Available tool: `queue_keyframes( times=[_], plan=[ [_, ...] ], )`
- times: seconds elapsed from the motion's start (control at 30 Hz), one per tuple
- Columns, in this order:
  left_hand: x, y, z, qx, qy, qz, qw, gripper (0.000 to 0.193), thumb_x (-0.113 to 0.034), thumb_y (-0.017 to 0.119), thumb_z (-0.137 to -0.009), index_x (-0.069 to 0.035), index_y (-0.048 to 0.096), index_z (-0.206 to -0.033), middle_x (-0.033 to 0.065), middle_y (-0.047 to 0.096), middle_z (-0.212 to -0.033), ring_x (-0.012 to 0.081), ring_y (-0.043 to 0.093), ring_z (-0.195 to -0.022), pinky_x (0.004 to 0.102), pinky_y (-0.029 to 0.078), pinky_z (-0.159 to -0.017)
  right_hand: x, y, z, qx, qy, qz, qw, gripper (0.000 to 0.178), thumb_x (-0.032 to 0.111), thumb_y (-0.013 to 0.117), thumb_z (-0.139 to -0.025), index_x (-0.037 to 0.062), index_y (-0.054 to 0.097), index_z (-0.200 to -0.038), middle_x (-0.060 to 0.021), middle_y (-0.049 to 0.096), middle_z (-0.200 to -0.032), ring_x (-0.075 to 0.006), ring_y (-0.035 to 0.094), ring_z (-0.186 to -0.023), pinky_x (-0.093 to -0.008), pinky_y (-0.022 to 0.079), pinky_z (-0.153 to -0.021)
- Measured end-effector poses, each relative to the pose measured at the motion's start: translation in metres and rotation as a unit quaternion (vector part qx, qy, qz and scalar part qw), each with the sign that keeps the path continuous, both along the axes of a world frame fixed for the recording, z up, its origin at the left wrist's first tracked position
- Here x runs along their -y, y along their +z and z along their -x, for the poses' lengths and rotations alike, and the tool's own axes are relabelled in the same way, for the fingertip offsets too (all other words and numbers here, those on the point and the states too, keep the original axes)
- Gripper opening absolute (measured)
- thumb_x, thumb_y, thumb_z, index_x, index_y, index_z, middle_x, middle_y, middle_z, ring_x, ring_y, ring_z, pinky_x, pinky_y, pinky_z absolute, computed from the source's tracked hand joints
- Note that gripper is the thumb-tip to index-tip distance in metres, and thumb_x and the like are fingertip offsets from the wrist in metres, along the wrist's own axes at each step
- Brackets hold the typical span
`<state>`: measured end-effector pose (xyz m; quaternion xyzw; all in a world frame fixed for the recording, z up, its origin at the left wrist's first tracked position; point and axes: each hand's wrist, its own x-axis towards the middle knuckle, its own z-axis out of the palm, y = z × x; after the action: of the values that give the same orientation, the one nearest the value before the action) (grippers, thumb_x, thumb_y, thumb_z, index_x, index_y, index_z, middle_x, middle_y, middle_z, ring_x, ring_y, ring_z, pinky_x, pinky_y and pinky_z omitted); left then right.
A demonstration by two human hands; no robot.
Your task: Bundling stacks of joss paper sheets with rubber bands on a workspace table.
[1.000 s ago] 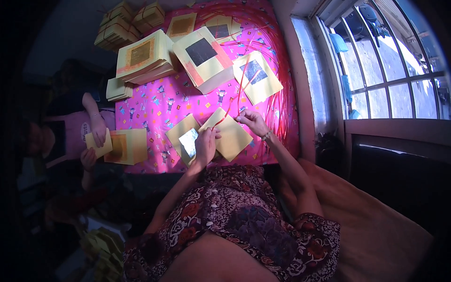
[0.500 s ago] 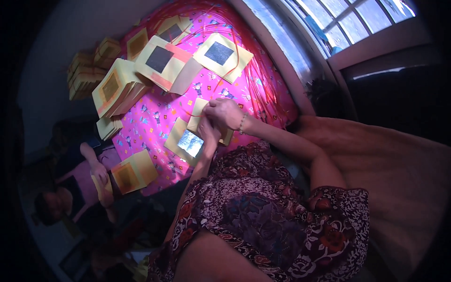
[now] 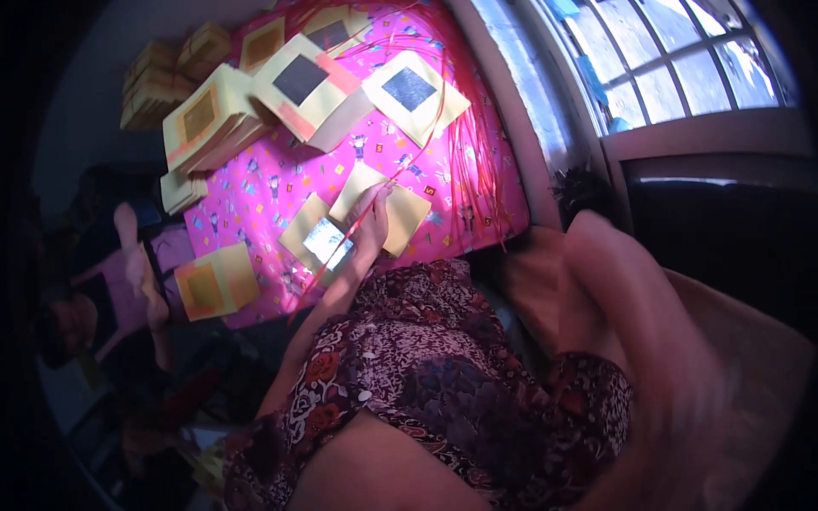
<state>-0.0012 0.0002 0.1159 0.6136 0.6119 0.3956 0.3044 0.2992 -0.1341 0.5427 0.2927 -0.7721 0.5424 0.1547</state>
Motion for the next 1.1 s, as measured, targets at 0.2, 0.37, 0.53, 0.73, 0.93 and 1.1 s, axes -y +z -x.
queue_keyframes(
  times=[0.2, 0.37, 0.53, 0.73, 0.93, 1.1],
  plan=[
    [-0.012, -0.002, -0.014, 0.033, -0.042, -0.020, 0.998, 0.019, -0.019, 0.049, -0.094, -0.008, 0.064, -0.101, 0.0096, 0.068, -0.091, 0.0277, 0.065, -0.082, 0.0368, 0.048, -0.070, -0.038, -0.071, 0.084, -0.005, -0.019, 0.111, 0.994, 0.021, 0.018, 0.051, -0.086, 0.0042, 0.062, -0.098, -0.0088, 0.058, -0.098, -0.0225, 0.057, -0.095, -0.0378, 0.047, -0.076],
    [-0.017, -0.011, -0.018, 0.043, -0.041, 0.033, 0.998, 0.026, -0.023, 0.047, -0.094, -0.007, 0.065, -0.103, 0.0128, 0.068, -0.099, 0.0286, 0.065, -0.093, 0.0363, 0.049, -0.080, -0.156, -0.162, 0.067, -0.019, -0.236, 0.240, 0.941, 0.023, 0.015, 0.049, -0.091, 0.0015, 0.062, -0.104, -0.0116, 0.061, -0.100, -0.0221, 0.060, -0.095, -0.0362, 0.049, -0.081],
    [-0.005, 0.020, -0.011, 0.033, -0.071, 0.003, 0.997, 0.026, -0.017, 0.045, -0.096, 0.001, 0.062, -0.103, 0.0121, 0.068, -0.103, 0.0212, 0.065, -0.095, 0.0314, 0.049, -0.084, -0.218, -0.296, 0.124, 0.024, -0.526, 0.288, 0.800, 0.026, 0.012, 0.052, -0.092, 0.0016, 0.059, -0.115, -0.0120, 0.062, -0.107, -0.0206, 0.059, -0.104, -0.0359, 0.047, -0.090],
    [-0.010, -0.015, -0.007, -0.023, -0.044, 0.102, 0.993, 0.031, -0.028, 0.044, -0.097, -0.004, 0.062, -0.107, 0.0199, 0.065, -0.099, 0.0344, 0.063, -0.089, 0.0386, 0.048, -0.074, -0.175, -0.414, 0.134, 0.229, -0.654, -0.143, 0.707, 0.031, 0.021, 0.062, -0.082, 0.0098, 0.055, -0.111, -0.0087, 0.055, -0.100, -0.0249, 0.058, -0.099, -0.0513, 0.041, -0.089],
    [-0.013, -0.014, 0.001, -0.024, -0.030, 0.099, 0.994, 0.039, -0.031, 0.039, -0.100, -0.001, 0.059, -0.115, 0.0103, 0.065, -0.091, 0.0170, 0.058, -0.074, 0.0308, 0.047, -0.067, -0.172, -0.416, 0.149, 0.185, -0.748, -0.126, 0.625, 0.022, 0.022, 0.062, -0.081, 0.0074, 0.054, -0.096, -0.0099, 0.051, -0.083, -0.0264, 0.060, -0.076, -0.0368, 0.048, -0.060],
    [-0.012, -0.002, 0.003, 0.091, -0.062, 0.108, 0.988, 0.033, -0.019, 0.039, -0.100, 0.002, 0.062, -0.112, 0.0113, 0.067, -0.102, 0.0187, 0.062, -0.096, 0.0291, 0.048, -0.085, -0.150, -0.395, 0.145, 0.270, -0.745, -0.112, 0.599, 0.019, 0.022, 0.059, -0.084, 0.0057, 0.053, -0.089, -0.0120, 0.053, -0.081, -0.0311, 0.060, -0.069, -0.0419, 0.048, -0.056]
  ],
)
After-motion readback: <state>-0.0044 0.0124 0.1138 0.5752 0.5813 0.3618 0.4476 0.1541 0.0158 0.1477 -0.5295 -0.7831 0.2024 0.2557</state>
